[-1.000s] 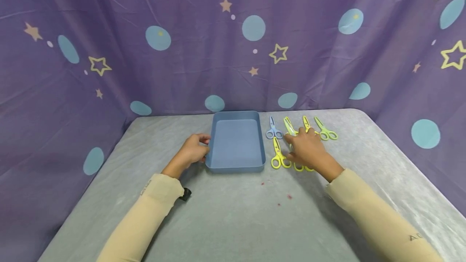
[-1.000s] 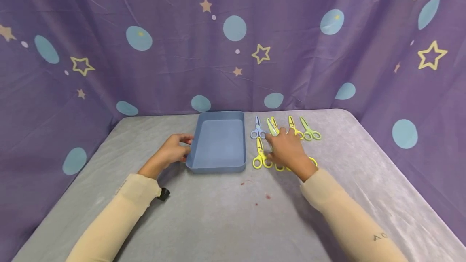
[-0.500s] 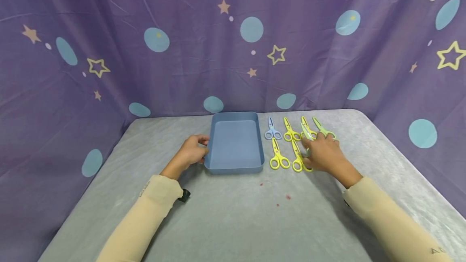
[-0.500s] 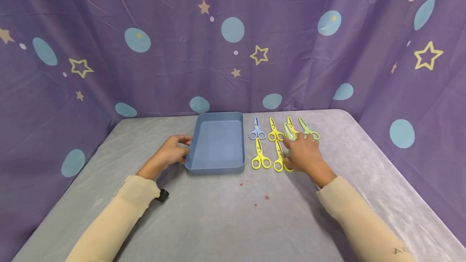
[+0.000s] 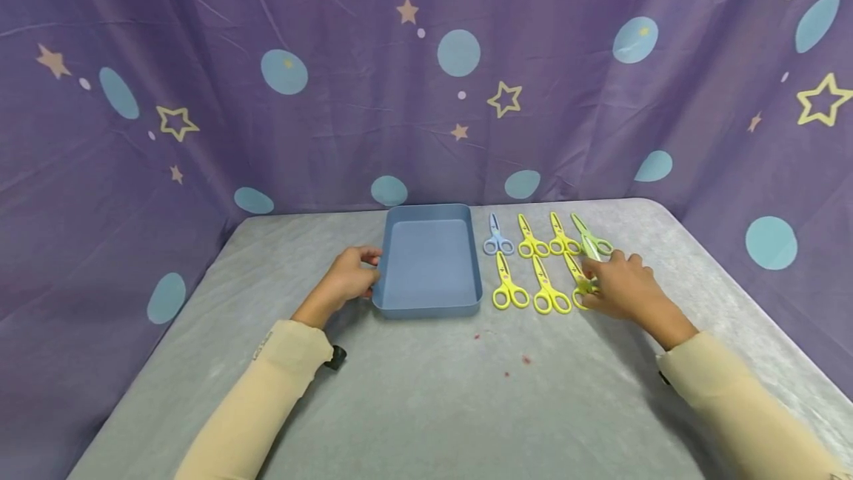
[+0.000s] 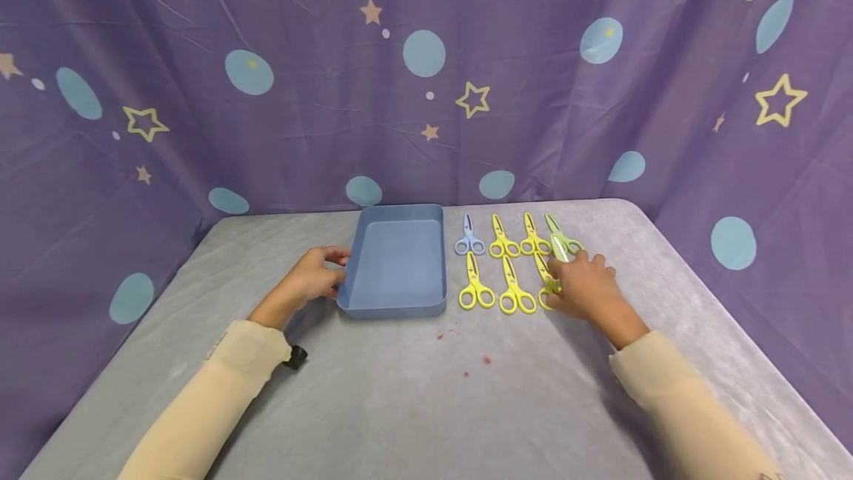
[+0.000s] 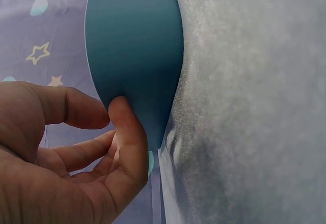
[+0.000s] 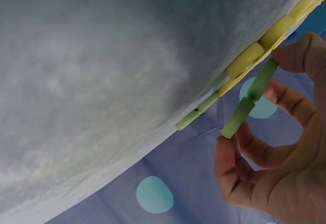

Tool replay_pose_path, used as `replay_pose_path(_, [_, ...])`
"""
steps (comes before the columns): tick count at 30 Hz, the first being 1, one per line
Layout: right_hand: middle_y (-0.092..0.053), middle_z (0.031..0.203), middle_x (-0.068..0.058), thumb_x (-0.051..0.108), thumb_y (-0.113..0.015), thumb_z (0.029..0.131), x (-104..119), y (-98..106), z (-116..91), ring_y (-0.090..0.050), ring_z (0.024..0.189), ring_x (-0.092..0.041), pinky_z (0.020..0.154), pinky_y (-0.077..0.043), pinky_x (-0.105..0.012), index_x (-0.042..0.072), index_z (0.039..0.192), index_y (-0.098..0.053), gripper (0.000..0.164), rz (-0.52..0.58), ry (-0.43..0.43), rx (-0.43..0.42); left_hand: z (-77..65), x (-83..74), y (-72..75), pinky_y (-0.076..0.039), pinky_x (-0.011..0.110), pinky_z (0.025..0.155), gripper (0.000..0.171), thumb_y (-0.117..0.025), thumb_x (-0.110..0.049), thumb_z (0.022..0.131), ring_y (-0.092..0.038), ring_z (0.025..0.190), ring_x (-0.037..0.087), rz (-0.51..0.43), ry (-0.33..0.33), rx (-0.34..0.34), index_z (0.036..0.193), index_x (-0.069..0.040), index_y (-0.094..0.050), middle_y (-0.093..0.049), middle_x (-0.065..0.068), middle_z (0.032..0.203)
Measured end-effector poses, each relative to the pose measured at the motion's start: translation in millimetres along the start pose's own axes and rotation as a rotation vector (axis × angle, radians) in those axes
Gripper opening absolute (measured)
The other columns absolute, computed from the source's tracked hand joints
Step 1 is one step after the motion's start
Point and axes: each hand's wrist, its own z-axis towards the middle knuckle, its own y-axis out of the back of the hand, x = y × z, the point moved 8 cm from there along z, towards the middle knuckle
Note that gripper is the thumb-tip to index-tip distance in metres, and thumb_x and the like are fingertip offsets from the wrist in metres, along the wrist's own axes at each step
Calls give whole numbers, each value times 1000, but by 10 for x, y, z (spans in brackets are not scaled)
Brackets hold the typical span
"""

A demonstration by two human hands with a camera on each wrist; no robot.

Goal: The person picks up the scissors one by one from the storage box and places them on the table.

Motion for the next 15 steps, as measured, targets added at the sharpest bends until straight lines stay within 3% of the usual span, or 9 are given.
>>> replay_pose_path(15, [-53, 87, -17, 29, -77, 76, -178, -74, -21, -48, 72, -38, 55, -43, -49, 13, 101, -63, 33, 48, -19, 126, -13, -1, 1, -58, 36, 66, 58, -54, 2, 94, -62, 72, 21, 0, 5, 7, 151, -2, -47, -50, 19, 140])
